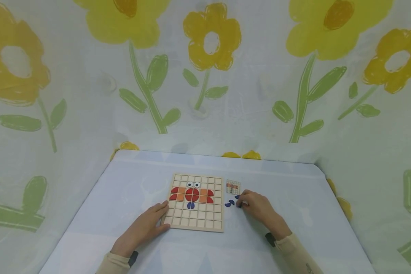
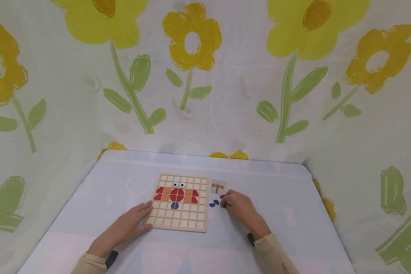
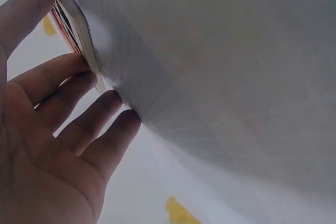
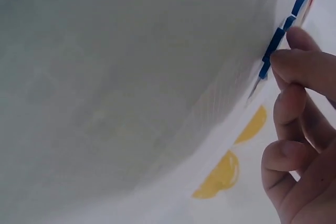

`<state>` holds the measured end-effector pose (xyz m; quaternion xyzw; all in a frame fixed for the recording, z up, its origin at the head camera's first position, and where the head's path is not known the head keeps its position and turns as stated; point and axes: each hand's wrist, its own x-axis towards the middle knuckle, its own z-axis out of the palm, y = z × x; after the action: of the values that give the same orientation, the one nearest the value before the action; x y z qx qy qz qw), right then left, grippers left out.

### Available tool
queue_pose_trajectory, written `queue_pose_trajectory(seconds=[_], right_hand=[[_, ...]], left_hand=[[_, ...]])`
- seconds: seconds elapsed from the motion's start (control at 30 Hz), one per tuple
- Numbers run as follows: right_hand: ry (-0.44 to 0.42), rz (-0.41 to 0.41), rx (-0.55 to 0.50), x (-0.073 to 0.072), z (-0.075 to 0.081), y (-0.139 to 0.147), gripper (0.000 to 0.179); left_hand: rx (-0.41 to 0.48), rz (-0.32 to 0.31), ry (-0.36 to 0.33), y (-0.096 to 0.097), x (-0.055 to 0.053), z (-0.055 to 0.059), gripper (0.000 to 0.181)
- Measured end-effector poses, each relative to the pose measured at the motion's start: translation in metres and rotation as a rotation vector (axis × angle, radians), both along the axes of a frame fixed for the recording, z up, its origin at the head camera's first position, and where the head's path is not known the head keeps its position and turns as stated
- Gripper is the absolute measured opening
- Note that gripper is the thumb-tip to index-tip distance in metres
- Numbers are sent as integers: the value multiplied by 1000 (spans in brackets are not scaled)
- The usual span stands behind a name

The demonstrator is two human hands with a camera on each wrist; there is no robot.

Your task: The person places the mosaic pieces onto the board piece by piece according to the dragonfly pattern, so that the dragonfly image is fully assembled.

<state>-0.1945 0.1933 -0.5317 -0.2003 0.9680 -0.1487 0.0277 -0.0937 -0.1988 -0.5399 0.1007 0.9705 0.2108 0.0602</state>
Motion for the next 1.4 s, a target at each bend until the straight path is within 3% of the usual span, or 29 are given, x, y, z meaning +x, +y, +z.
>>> queue_pose_trajectory(seconds=[0.2, 0.37, 0.67, 1.13, 1.4], right_hand=[[-66, -76, 33, 0, 5, 1, 26], [-99, -69, 38, 1, 6, 0, 20], [-32, -19, 15, 5, 4, 1, 18], [-40, -43, 10, 6, 2, 0, 19], [86, -3, -14, 5, 2, 0, 19]], left_hand=[[-9, -5, -3, -1, 0, -1, 72], [-12, -5, -10, -1, -1, -1, 72], [-12, -20, 7, -3, 0, -3, 71], [10, -29, 19, -3, 2, 2, 69], [9, -35, 25, -2, 3, 4, 69]])
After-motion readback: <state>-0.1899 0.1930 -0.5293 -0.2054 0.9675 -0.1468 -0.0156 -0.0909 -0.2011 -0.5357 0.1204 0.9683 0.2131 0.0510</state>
